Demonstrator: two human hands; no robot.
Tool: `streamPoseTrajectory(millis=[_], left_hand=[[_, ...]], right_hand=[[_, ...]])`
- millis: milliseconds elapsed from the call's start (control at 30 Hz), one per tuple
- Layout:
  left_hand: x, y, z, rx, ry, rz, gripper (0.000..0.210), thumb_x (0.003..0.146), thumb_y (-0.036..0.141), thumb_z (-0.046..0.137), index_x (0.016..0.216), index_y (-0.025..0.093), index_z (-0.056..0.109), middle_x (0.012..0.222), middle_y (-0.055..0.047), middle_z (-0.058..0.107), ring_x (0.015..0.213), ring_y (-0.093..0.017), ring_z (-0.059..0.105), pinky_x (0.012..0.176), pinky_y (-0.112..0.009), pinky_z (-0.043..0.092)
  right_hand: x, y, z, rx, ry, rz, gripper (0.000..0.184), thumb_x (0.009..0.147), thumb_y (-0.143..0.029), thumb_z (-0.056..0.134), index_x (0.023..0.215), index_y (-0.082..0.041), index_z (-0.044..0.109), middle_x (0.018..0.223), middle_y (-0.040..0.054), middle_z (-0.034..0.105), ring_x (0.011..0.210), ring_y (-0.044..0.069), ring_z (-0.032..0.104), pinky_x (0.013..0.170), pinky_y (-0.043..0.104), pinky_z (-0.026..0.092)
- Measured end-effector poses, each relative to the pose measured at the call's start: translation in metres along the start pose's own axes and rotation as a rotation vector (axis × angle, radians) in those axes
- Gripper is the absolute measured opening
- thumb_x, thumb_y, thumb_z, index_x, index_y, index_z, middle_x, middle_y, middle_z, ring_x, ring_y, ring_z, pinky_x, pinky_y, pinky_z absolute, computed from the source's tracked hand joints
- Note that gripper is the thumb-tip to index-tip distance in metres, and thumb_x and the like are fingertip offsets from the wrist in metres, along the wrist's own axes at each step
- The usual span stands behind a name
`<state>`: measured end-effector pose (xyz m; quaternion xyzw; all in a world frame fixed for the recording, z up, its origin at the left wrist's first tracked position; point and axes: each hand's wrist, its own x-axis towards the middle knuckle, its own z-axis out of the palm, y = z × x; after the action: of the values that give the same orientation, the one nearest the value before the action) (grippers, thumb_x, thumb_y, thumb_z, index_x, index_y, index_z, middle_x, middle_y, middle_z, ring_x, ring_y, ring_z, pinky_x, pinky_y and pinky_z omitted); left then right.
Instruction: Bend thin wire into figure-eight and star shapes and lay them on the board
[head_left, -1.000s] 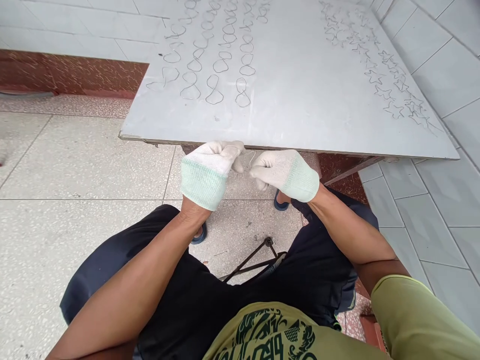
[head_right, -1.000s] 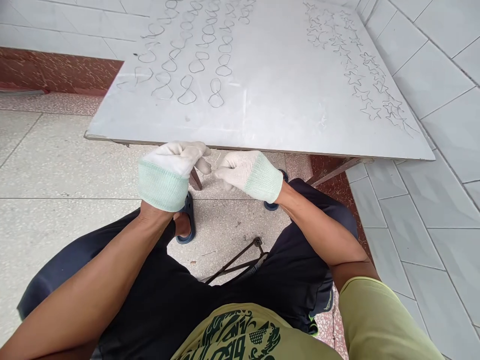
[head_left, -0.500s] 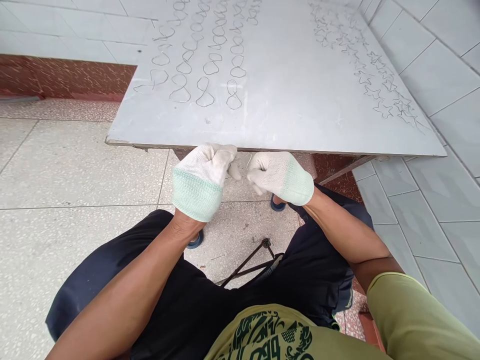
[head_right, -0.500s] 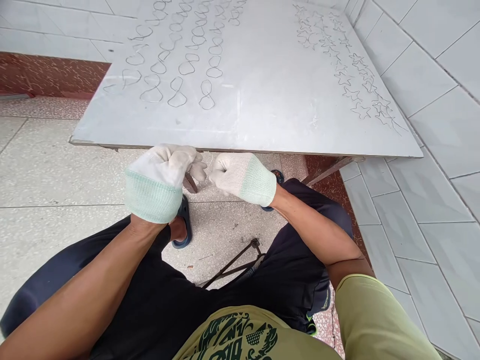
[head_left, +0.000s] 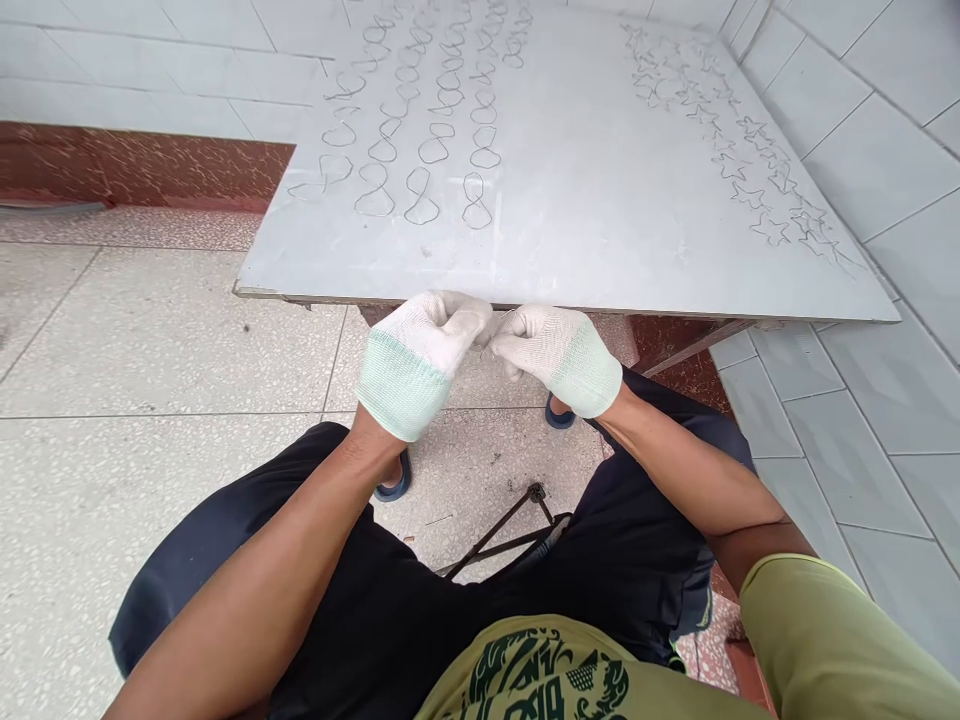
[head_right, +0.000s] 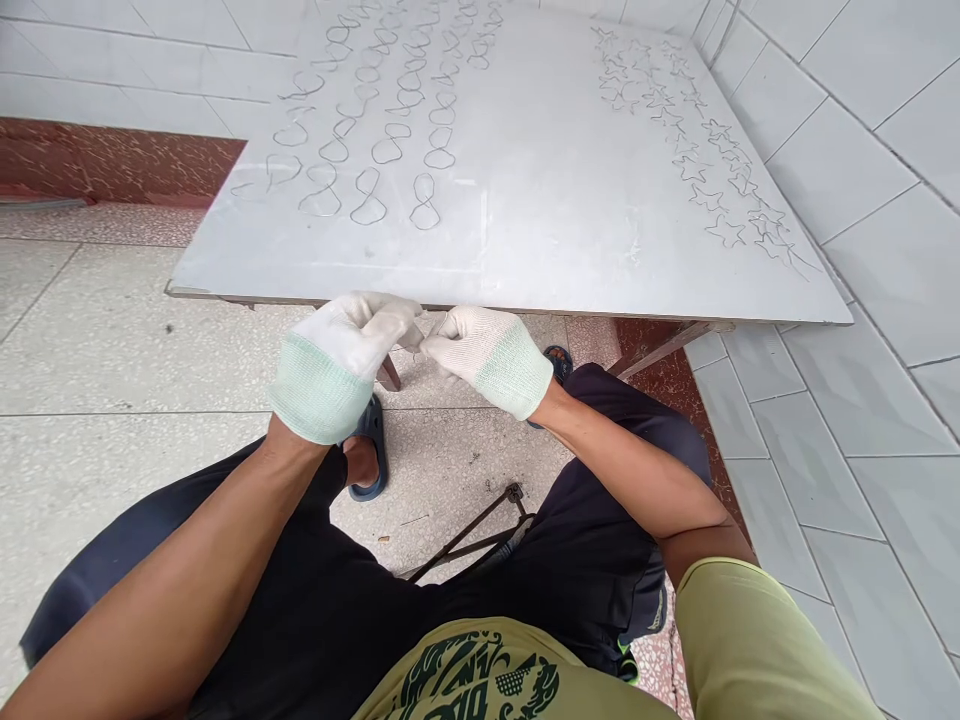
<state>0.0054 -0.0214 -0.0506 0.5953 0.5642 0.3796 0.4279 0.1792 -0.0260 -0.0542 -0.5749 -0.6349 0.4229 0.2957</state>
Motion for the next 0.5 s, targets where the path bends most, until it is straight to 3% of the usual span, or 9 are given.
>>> streamPoseTrajectory(millis=[100,267,500], left_hand=[[0.011,-0.013,-0.008,-0.007,-0.137,0.019,0.022,0.085,0.04,0.069,0.084,0.02,0.076,0.085,-0.004,0.078,0.069,-0.017,0.065,0.061,-0.028,0.049],[0.023,-0.031,-0.006,-0.049,-0.442,-0.098,0.022,0.075,0.041,0.076,0.076,0.019,0.072,0.068,-0.004,0.073,0.059,-0.014,0.06,0.057,-0.026,0.047],[0.025,-0.046,0.0,-0.15,-0.486,-0.093,0.027,0.077,0.043,0.079,0.068,0.019,0.066,0.059,-0.001,0.067,0.055,-0.012,0.055,0.06,-0.026,0.048]], right_hand=[[-0.002,-0.002,-0.002,0.019,0.052,-0.014,0.03,0.091,-0.029,0.065,0.062,-0.022,0.064,0.063,-0.0032,0.07,0.067,0.012,0.066,0.073,0.026,0.05],[-0.002,-0.006,-0.004,0.032,0.053,0.003,0.031,0.094,-0.026,0.065,0.063,-0.021,0.064,0.062,-0.0031,0.069,0.065,0.011,0.065,0.069,0.024,0.05],[0.004,-0.001,-0.003,0.171,-0.023,0.001,0.027,0.096,-0.021,0.062,0.069,-0.02,0.065,0.058,-0.0053,0.065,0.058,0.01,0.061,0.063,0.023,0.048]])
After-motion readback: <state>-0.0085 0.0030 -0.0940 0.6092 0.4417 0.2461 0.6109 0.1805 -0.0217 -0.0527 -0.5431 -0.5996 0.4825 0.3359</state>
